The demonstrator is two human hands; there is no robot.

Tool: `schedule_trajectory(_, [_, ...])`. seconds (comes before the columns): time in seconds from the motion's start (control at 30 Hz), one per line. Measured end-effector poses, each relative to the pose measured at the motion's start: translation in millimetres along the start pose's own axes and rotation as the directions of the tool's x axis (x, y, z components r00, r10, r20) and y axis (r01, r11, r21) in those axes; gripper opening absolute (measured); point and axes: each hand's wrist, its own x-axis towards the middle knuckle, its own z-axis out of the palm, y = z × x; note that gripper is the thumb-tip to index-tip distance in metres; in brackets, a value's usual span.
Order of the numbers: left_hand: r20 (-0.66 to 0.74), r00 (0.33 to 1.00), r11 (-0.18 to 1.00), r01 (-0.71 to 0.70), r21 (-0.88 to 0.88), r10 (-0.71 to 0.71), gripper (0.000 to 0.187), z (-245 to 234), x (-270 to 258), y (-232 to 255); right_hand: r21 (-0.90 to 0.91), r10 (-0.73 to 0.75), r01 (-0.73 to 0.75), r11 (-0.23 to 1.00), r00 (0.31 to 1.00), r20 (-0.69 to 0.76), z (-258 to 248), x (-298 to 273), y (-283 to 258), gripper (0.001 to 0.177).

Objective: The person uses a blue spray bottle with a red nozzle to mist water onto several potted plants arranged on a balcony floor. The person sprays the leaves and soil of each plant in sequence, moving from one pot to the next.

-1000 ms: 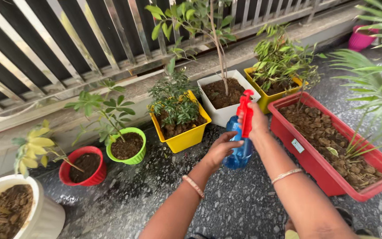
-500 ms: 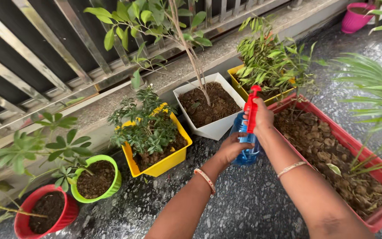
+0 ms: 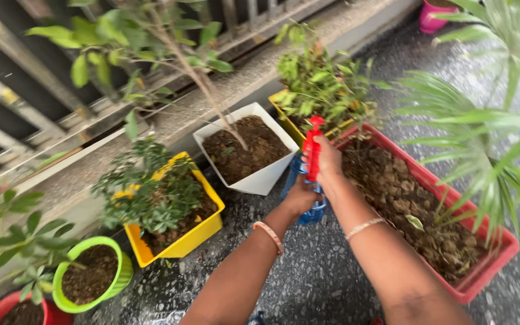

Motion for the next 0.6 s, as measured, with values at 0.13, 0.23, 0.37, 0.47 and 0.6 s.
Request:
schedule_trajectory(0.13, [-0.024,1.0,1.0,0.018,-0.018,-0.019,0.068,-12,15,-8,0.094,-0.075,0.078,0.993,0.997,-0.034,1,21,24,0.029])
schedule_trajectory(0.23, [0.039,0.997,0.989,0.066,-0.136,-0.062,0.062,-24,14,-13,0.124,-0.063,0.066,0.99,0.998,-0.03,1,17,27,0.029])
schedule_trajectory(0.37, [0.09,0.994,0.973,0.073,-0.219,-0.054,0.062,-29,16,1,0.137,-0.035,0.037,0.99,0.999,-0.019,7,5,4,0.034])
schedule_trajectory(0.47, [0.078,0.996,0.973,0.055,-0.225,-0.038,0.066,-27,16,17,0.202,-0.041,0.036,0.979,0.999,0.022,12,5,-3,0.035])
schedule_trajectory(0.6, [0.07,0.997,0.982,-0.022,-0.189,0.035,0.079,-17,6,31,0.176,-0.045,0.045,0.983,0.999,-0.005,10,13,-2,0.033])
